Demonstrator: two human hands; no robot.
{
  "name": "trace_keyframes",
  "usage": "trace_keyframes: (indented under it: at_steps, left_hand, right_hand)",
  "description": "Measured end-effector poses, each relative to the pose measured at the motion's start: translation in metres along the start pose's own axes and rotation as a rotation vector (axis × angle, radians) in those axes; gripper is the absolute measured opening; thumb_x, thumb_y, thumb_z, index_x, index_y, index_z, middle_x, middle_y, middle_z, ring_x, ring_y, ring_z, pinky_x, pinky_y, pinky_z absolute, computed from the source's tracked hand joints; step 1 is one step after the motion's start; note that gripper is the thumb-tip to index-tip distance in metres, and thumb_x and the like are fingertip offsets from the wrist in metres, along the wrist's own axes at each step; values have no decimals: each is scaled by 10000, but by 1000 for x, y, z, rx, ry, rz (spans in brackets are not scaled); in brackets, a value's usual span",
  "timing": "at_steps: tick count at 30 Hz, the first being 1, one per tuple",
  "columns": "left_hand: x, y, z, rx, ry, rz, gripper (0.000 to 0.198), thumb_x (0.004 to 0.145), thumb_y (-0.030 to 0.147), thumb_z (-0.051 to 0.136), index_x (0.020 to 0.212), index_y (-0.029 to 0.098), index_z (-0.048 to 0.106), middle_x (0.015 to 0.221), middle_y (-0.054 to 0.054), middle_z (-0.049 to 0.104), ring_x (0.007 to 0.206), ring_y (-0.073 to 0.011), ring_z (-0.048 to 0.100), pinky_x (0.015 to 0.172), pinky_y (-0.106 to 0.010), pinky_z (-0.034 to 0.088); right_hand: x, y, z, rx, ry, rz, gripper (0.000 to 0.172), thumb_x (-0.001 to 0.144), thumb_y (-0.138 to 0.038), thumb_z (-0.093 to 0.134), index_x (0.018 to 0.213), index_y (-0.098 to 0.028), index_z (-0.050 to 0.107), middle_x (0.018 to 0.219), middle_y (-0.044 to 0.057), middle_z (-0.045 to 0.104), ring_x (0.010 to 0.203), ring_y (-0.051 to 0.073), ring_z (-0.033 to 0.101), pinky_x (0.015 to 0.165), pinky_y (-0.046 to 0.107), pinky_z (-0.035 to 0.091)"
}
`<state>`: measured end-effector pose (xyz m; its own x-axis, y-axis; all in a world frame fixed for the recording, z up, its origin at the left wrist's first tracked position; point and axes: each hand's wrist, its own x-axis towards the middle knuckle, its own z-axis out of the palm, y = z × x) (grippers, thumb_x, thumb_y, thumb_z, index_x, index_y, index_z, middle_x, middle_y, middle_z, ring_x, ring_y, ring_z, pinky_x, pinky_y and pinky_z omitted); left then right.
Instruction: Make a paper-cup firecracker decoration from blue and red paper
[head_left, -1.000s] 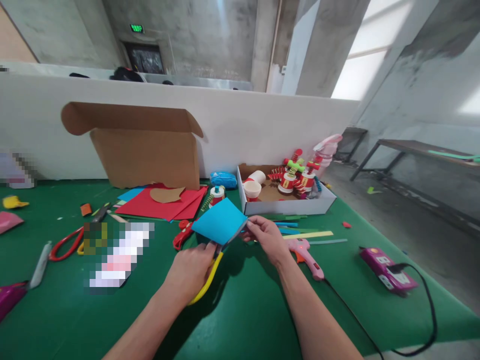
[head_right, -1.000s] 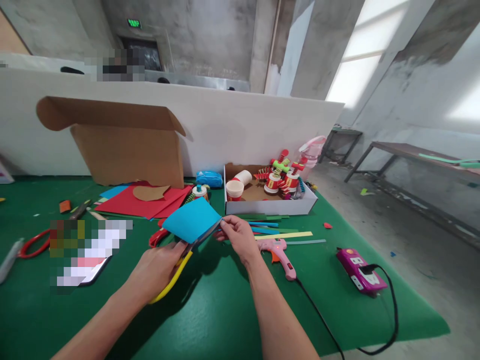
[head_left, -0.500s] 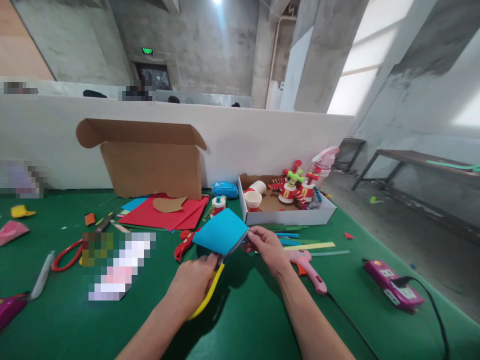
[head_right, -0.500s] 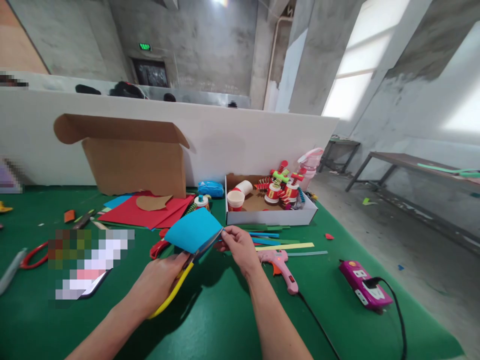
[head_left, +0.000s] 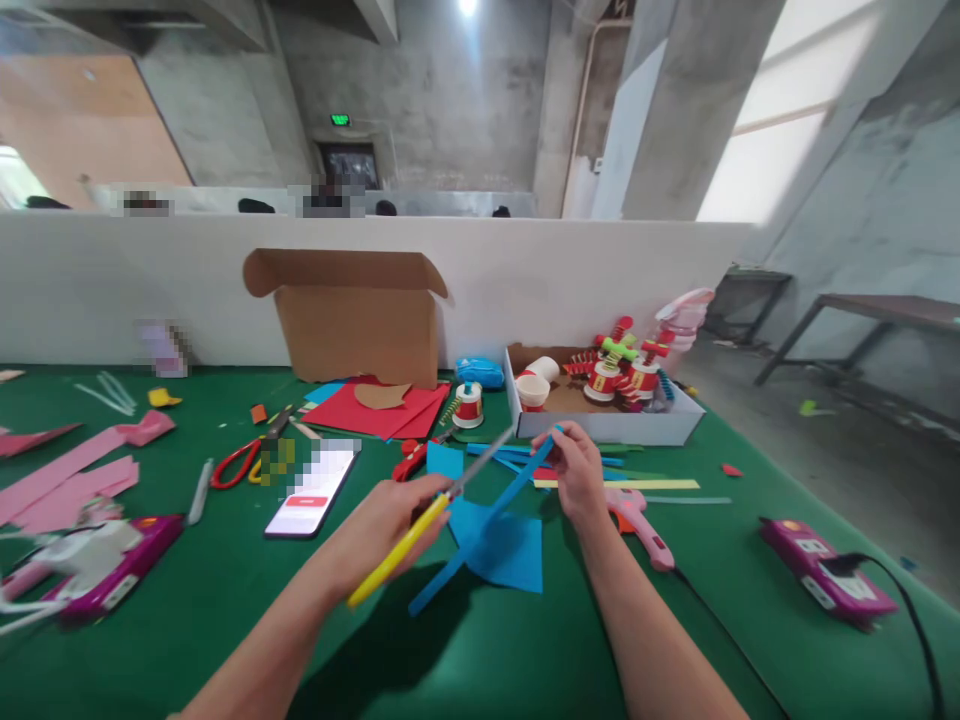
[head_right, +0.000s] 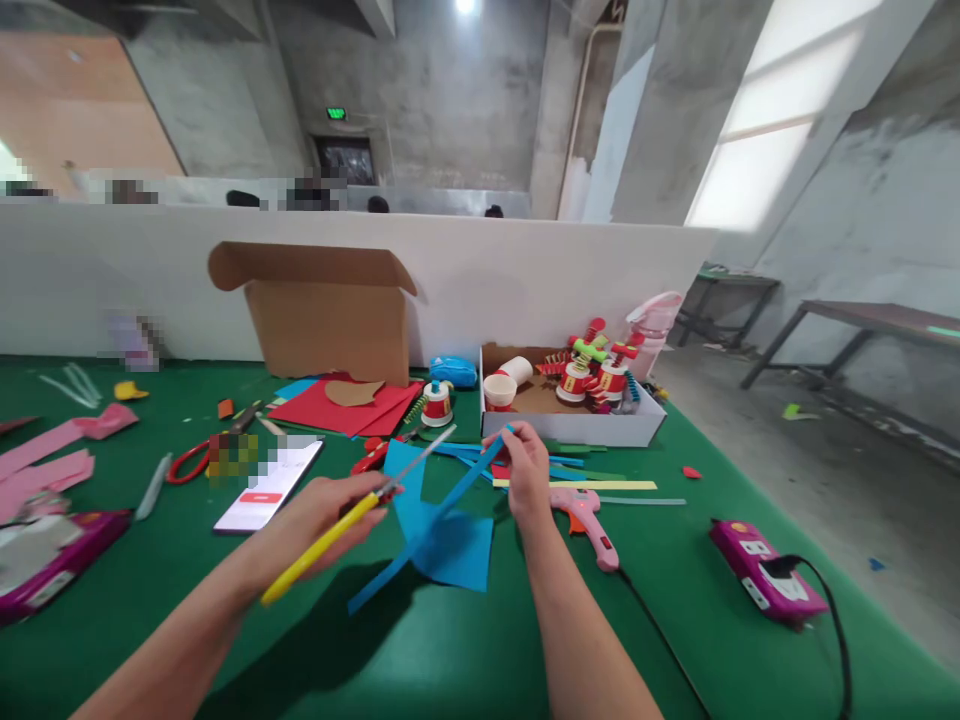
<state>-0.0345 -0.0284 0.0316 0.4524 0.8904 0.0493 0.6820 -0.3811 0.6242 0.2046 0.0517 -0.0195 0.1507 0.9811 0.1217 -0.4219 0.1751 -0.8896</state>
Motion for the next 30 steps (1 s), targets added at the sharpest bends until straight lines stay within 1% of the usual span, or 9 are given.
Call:
trace_keyframes:
  at_steps: [2, 5, 8, 12, 19, 21, 24, 28, 30]
  left_hand:
    - [-8, -11, -3, 97, 125, -132, 253, 867, 393, 422, 912, 193, 570, 652, 18, 569, 540, -115, 476, 504, -208, 305]
    - [-16, -31, -2, 348, 248, -450, 183, 837, 342, 468, 919, 214, 569, 698, -14, 636, 645, -172, 580, 558, -233, 335]
    - [-21, -45, 3, 478, 231, -665, 253, 814, 296, 471, 1043, 215, 541, 836, -71, 691, 790, -243, 644, 596, -263, 379]
    - [-26, -44, 15, 593, 165, -776, 309, 837, 290, 374, 1097, 180, 499, 917, -151, 696, 835, -301, 664, 603, -316, 427]
    - [-28, -43, 29, 682, 115, -776, 320, 853, 262, 327, 1077, 142, 521, 962, -204, 683, 865, -322, 669, 629, -353, 461]
    - [-29, -46, 25, 698, 83, -741, 323, 861, 313, 354, 1065, 149, 543, 980, -188, 679, 875, -312, 663, 630, -337, 460]
    - [-23, -44, 9, 744, 83, -647, 322, 864, 385, 395, 1020, 174, 582, 1015, -152, 666, 896, -278, 649, 631, -292, 441]
    - [16, -35, -13, 676, 260, -409, 330, 897, 383, 347, 1020, 218, 606, 963, -94, 685, 887, -230, 630, 633, -260, 399]
    - [40, -36, -14, 607, 393, -386, 348, 907, 371, 326, 992, 215, 625, 895, -82, 697, 839, -222, 631, 616, -260, 380]
  right_hand:
    - [1, -3, -1, 83, -7, -8, 264, 595, -364, 730, 661, -204, 530, 555, -30, 636, 516, 111, 573, 498, 209, 470]
    - [3, -3, -4, 198, -31, 61, 238, 597, -324, 721, 651, -202, 525, 536, -50, 602, 469, 80, 525, 421, 168, 413]
    - [6, -1, -5, 293, -56, 167, 221, 611, -295, 721, 649, -200, 526, 511, -71, 557, 426, 55, 472, 377, 148, 370]
    - [9, 3, -5, 357, -45, 280, 200, 628, -266, 726, 662, -200, 541, 507, -78, 548, 392, 43, 430, 348, 147, 344]
    - [10, 11, -4, 278, 4, 312, 205, 643, -300, 729, 668, -211, 546, 554, -59, 589, 394, 59, 439, 367, 195, 361]
    - [10, 13, -4, 227, -15, 284, 241, 642, -334, 730, 657, -213, 522, 549, -58, 578, 395, 63, 436, 370, 202, 361]
    - [9, 17, -3, 174, -63, 264, 297, 621, -368, 745, 643, -210, 494, 536, -63, 562, 394, 59, 425, 374, 199, 355]
    - [5, 21, 0, 147, -124, 324, 316, 570, -357, 783, 657, -201, 522, 520, -71, 556, 391, 46, 421, 368, 176, 329]
    - [4, 23, 2, 136, -163, 359, 331, 540, -347, 801, 642, -194, 526, 498, -78, 536, 386, 39, 416, 365, 164, 318]
